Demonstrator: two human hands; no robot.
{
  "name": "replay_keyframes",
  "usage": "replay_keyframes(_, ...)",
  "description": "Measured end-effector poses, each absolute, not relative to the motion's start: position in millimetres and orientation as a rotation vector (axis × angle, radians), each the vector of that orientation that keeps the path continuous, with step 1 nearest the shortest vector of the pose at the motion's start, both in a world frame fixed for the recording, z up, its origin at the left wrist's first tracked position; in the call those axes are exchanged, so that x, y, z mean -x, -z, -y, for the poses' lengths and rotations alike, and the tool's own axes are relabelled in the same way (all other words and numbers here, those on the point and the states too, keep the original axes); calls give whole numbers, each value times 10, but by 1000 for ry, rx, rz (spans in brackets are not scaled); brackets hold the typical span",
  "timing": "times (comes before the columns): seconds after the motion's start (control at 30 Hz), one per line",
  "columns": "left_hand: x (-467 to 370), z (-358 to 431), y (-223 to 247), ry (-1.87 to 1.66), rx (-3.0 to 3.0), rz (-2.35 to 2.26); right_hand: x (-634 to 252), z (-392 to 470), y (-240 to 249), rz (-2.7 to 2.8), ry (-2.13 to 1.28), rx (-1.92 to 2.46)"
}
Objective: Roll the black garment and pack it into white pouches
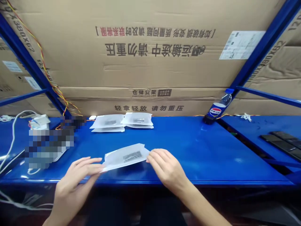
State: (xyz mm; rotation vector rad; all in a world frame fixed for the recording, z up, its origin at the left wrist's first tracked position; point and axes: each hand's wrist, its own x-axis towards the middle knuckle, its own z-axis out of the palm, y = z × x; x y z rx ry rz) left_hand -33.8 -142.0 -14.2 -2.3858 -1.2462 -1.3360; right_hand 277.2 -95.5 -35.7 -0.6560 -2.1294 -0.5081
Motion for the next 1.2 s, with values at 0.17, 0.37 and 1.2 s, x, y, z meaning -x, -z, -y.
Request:
replay_keyframes(0.17,261,1347,299,1457,2458,1175,-2926,995,393,2246,440,859)
replay_keyframes(0.37,-25,1186,415,1466,2509,1057,-2611,696,431,2445,381,880)
replay_keyframes(1.2,51,988,729,1099,2359,1457,-3000,-715,348,2320,474,1173)
